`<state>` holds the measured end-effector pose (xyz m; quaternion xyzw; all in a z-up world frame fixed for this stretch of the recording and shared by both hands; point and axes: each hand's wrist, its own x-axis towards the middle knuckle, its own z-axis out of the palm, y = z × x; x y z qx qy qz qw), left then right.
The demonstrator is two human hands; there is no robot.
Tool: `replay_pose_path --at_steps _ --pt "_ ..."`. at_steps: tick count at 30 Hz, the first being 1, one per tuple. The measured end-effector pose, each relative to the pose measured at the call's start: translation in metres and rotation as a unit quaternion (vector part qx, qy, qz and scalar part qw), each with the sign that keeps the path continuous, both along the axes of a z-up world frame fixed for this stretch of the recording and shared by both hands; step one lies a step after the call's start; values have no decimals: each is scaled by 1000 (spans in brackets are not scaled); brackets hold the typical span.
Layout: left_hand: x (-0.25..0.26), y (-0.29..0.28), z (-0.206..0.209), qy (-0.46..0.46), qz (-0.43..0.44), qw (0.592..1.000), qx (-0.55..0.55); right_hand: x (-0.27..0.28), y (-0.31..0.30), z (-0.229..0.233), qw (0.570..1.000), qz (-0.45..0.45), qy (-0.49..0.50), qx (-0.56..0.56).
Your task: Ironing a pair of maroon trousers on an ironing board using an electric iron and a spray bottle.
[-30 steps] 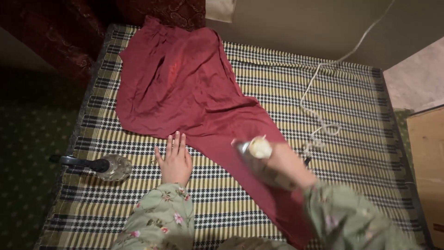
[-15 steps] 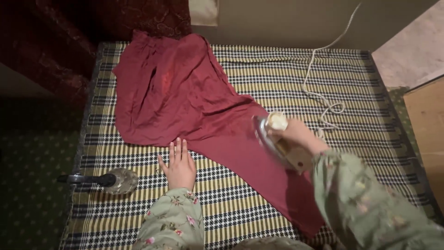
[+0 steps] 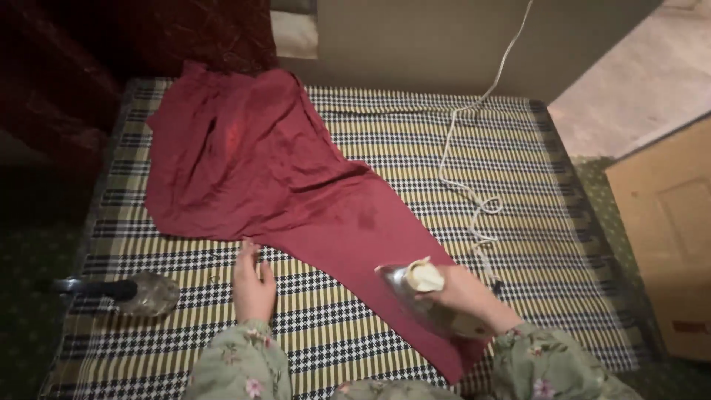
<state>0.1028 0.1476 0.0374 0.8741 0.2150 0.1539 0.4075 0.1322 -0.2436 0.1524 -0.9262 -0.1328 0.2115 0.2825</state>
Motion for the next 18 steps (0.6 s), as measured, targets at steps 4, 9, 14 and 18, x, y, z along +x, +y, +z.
replay_pose_path --at_steps 4,9,14,18 --pt "-13 -1 -27 -18 -59 998 -26 46 -49 -30 992 -84 8 -92" --pt "-38 -46 -33 162 -230 940 -194 111 -78 -38 990 -85 5 -108" --pt "-100 -178 -65 293 -337 832 -330 122 -82 -36 993 -109 20 -51" --pt "-128 -267 -81 355 -303 789 -401 109 -91 -46 997 -64 23 -44"
